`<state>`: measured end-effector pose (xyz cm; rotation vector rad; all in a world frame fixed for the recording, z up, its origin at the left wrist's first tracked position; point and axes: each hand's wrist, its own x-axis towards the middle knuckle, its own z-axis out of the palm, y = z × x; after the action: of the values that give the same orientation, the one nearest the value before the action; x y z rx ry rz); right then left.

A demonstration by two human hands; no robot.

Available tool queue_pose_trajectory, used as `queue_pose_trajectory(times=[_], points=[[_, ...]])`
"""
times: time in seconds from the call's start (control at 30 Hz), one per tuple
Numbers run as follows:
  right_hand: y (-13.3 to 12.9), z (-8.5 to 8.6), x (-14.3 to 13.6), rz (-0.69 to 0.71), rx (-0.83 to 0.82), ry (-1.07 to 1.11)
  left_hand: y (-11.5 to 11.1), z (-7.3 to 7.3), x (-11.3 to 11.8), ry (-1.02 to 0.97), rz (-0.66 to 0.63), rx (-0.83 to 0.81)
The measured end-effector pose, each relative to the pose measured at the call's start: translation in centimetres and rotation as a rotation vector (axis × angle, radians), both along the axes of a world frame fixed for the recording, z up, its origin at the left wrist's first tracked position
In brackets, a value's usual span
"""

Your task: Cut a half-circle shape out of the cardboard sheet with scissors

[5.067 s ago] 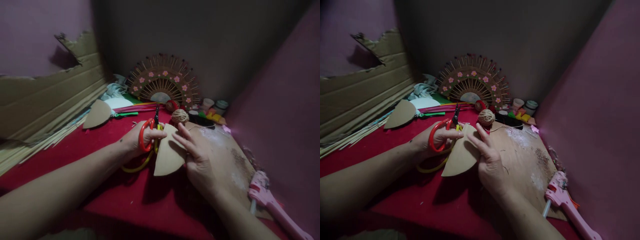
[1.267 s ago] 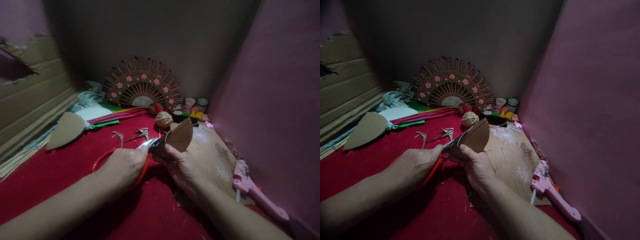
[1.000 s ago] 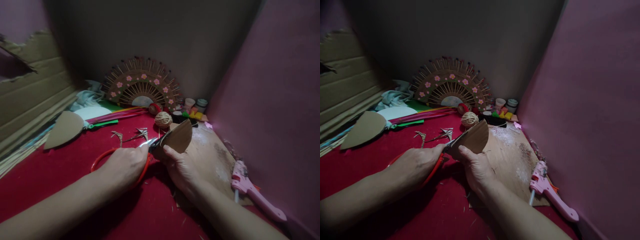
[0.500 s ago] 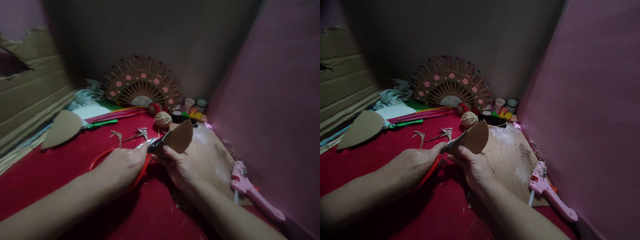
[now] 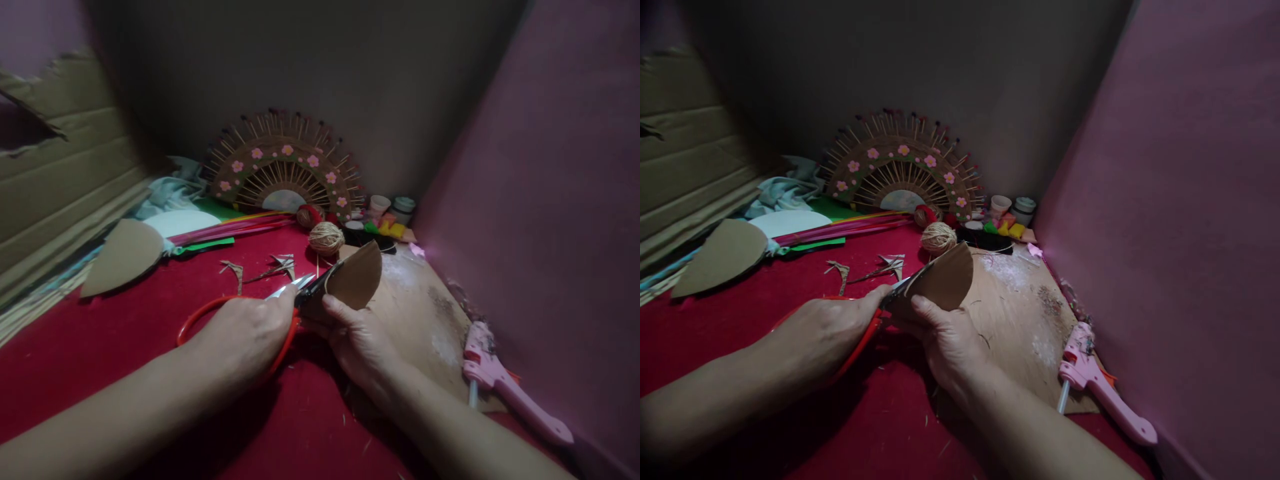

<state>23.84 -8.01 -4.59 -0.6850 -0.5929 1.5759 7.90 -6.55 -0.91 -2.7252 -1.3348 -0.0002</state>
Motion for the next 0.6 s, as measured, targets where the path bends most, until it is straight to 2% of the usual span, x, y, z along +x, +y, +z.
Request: queue_pose_trajectory(times=[0.1, 0.27, 0.6], points=[[0.0, 0.1, -0.1, -0.007, -0.018, 0.004, -0.1, 0.1, -0.1, 0.016, 0.028, -0.014], [-0.2, 0.2, -0.5, -0.047, -0.013, -0.009, 0.1, 0.4, -0.1, -0.108, 0.002, -0.057], [-0.5, 0.4, -0.6, -0.010, -0.034, -0.016, -0.4, 1.2, 0.6, 0.074, 0.041, -0.034]])
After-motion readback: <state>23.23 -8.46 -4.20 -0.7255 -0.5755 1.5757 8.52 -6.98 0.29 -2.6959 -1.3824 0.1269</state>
